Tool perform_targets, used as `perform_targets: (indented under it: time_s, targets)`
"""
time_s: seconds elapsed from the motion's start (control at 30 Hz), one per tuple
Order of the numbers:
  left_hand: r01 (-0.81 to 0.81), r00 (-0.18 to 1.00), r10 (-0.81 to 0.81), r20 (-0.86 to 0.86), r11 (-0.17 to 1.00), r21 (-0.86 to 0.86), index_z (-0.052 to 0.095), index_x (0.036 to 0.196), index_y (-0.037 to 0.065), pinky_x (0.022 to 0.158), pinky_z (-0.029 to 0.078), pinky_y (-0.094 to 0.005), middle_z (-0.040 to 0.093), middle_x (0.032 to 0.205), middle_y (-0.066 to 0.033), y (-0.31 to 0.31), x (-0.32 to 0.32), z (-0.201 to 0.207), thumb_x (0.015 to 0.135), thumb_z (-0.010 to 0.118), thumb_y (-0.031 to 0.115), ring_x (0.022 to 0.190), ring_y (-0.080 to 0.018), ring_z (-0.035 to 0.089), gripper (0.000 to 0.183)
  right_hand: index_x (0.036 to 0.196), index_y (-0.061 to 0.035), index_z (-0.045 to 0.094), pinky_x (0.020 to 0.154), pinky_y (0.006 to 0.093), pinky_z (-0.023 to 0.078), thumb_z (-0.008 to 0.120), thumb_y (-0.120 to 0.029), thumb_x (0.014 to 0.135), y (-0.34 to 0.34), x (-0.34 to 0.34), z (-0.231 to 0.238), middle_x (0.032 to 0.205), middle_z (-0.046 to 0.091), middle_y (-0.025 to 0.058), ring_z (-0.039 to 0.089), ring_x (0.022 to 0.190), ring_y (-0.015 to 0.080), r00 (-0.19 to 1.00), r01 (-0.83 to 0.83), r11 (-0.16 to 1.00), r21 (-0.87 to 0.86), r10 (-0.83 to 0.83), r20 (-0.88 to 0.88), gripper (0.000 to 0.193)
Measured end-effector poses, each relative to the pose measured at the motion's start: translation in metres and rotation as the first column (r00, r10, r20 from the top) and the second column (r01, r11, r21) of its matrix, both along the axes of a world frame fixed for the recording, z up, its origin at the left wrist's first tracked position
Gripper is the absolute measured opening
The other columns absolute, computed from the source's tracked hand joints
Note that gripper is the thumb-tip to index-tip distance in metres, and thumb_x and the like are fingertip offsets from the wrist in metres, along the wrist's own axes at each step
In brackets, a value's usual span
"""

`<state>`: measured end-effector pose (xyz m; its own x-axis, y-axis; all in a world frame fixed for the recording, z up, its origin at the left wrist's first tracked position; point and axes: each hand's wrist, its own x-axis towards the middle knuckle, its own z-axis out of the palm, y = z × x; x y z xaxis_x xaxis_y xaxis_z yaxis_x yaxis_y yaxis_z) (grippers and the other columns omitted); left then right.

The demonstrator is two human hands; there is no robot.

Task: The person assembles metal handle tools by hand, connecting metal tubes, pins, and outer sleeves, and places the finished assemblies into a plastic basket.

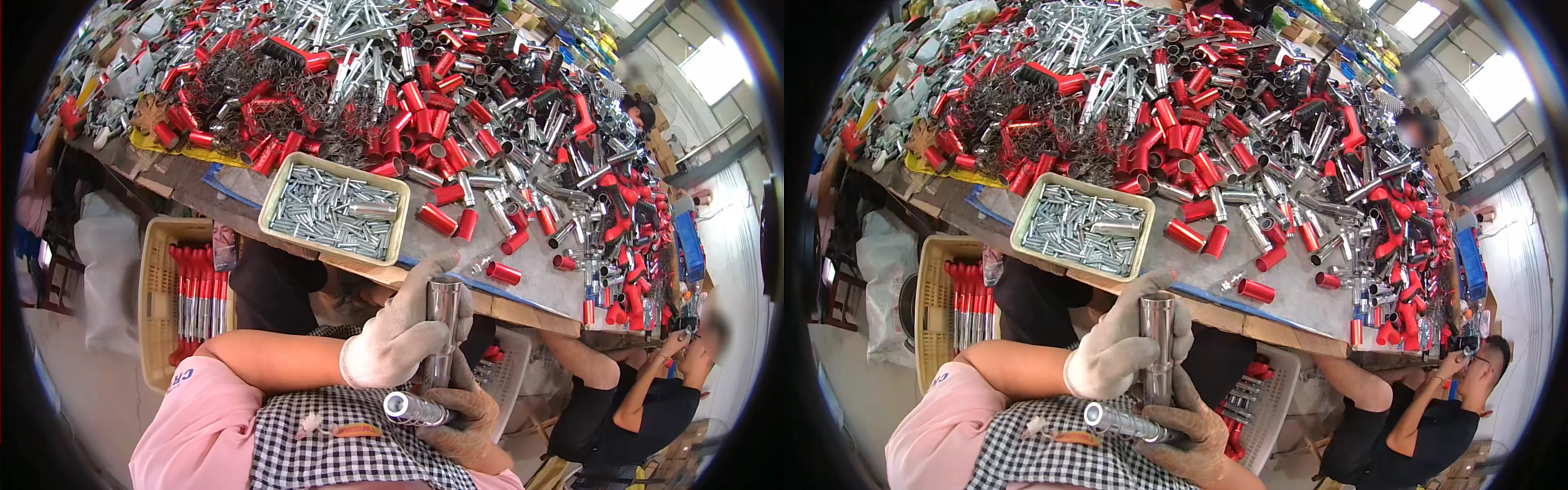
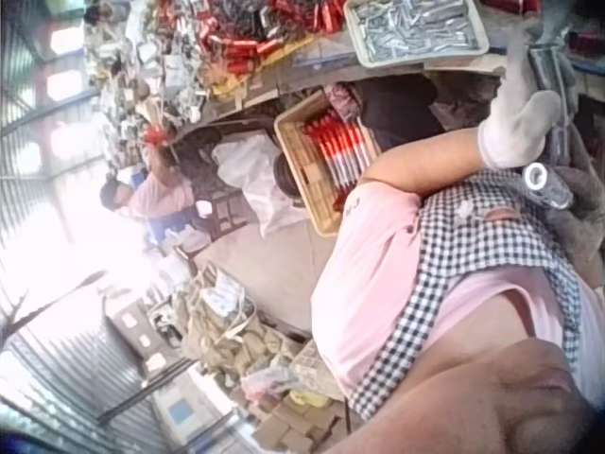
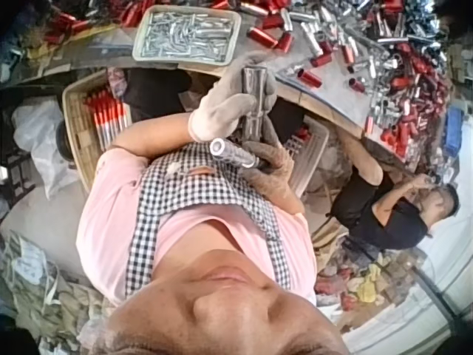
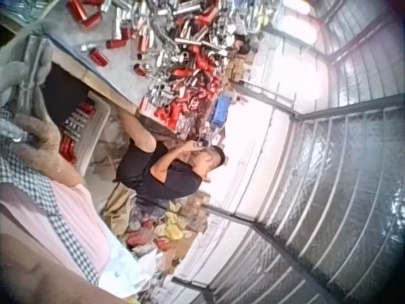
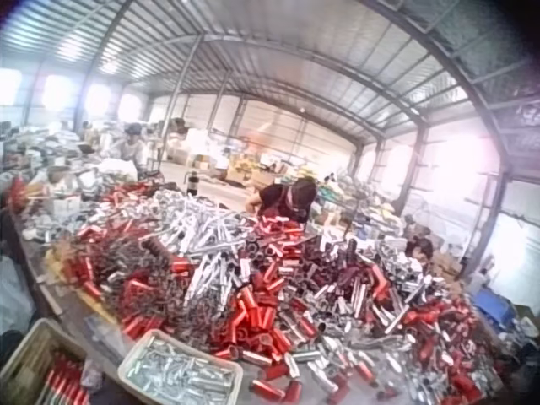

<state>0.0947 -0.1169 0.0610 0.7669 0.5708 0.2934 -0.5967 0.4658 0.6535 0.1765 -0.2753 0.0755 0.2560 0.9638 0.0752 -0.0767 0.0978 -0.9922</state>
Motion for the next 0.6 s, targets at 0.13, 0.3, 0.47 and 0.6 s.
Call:
perform_targets:
  time_s: [0.13,0.3,0.47,0.6]
  targets:
    - [-0.008,0.992,0.001,-0.125,0.998,-0.056,0.019,0.143,-0.001,0.075,0.045,-0.034,0.048,0.103,-0.0144,-0.0012,-0.0036,0.0028,0.081,0.047,0.004,0.085,-0.0204,0.052,0.068,0.109,-0.0087,0.065,0.099,0.0468,0.047,0.082,-0.002,0.07,0.0084,-0.0059,-0.001,0.144,0.034,0.0316,0.048,0.126,0.0415,1.0,0.0,0.997,0.08,-0.002,0.022,0.043]
    - [0.002,0.978,-0.022,-0.205,0.995,-0.097,0.022,0.14,-0.002,0.074,0.044,-0.0331,0.049,0.102,-0.0142,-0.0003,-0.004,0.0024,0.082,0.049,0.006,0.084,-0.0206,0.052,0.065,0.107,-0.0088,0.066,0.101,0.0468,0.045,0.083,-0.001,0.068,0.0041,0.0006,-0.0036,0.143,0.036,0.0322,0.048,0.127,0.0428,0.975,-0.048,0.998,0.04,0.038,0.221,0.043]
    - [-0.022,0.993,0.012,-0.118,0.996,-0.083,0.017,0.144,-0.002,0.074,0.044,-0.0324,0.047,0.106,-0.0159,-0.0036,-0.003,-0.0025,0.078,0.052,0.007,0.085,-0.0215,0.052,0.075,0.105,-0.008,0.068,0.102,0.0472,0.042,0.085,-0.004,0.066,0.0045,0.003,0.001,0.142,0.036,0.0333,0.047,0.127,0.0442,0.987,-0.037,0.999,0.006,0.036,0.154,0.043]
    - [-0.043,0.998,0.035,-0.06,0.988,-0.148,0.015,0.147,-0.001,0.074,0.044,-0.0325,0.047,0.108,-0.0166,-0.0084,-0.0021,0.0043,0.074,0.053,0.005,0.086,-0.022,0.051,0.082,0.104,-0.0071,0.068,0.104,0.0482,0.04,0.084,-0.005,0.065,0.0091,0.0001,0.0019,0.141,0.036,0.0347,0.046,0.128,0.0449,0.972,-0.006,1.0,0.02,0.001,0.235,0.042]
